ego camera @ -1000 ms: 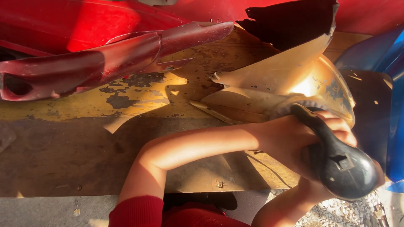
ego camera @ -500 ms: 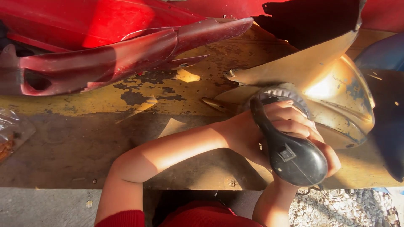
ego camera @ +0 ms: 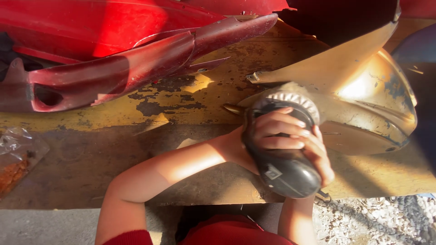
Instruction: The person uses a handheld electric polisher with a buffing pad to smooth the surface of a beige car part resting on a workbench. They move the tool across the curved surface, focusing on different areas to even out the finish.
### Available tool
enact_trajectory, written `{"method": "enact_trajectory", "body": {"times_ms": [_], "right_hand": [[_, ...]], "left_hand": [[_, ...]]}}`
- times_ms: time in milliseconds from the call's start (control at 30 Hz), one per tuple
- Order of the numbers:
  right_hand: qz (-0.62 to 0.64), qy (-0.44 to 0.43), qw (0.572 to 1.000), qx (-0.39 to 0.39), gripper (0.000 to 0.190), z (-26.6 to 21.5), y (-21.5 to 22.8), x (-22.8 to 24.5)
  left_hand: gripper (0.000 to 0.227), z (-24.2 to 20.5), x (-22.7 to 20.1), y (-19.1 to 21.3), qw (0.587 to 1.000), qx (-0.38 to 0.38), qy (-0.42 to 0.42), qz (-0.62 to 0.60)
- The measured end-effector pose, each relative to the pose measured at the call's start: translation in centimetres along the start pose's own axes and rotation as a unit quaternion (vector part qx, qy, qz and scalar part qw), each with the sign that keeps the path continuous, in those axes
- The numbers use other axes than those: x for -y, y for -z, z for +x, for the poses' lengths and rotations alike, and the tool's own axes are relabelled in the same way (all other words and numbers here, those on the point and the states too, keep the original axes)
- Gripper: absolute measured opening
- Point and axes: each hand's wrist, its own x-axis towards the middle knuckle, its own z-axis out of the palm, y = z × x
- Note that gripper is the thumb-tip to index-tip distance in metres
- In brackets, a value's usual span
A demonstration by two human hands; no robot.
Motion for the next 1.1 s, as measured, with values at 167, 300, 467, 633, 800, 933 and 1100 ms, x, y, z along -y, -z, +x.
{"method": "enact_trajectory", "body": {"times_ms": [167,300,467,633,800,933,1100], "right_hand": [[0.224,0.075,0.972,0.001,0.024,-3.2,0.2,-3.0],[0.21,0.067,0.975,-0.012,0.03,-2.8,0.7,-3.6],[0.288,0.199,0.927,0.135,0.025,1.3,0.2,-3.3],[0.275,0.271,0.899,0.208,0.022,2.9,0.2,-3.1],[0.251,0.248,0.91,0.218,0.022,1.2,3.3,-6.3],[0.238,0.242,0.916,0.215,0.02,0.4,4.3,-7.7],[0.227,0.275,0.903,0.241,0.023,3.2,1.3,-3.9]], "left_hand": [[0.057,-1.3,0.3,-0.6,0.997,-0.033,-0.028,0.061],[0.052,-1.3,0.2,-0.8,0.997,-0.037,-0.029,0.067],[0.041,-3.0,0.5,-0.2,0.992,-0.058,-0.028,0.109],[0.03,-4.8,1.2,-0.8,0.987,-0.079,-0.018,0.137],[0.025,-1.5,1.2,-4.0,0.985,-0.097,-0.053,0.132],[0.021,-1.6,2.1,-5.6,0.989,-0.085,-0.078,0.096],[0.022,-4.5,1.1,-1.9,0.989,-0.076,-0.052,0.114]]}}
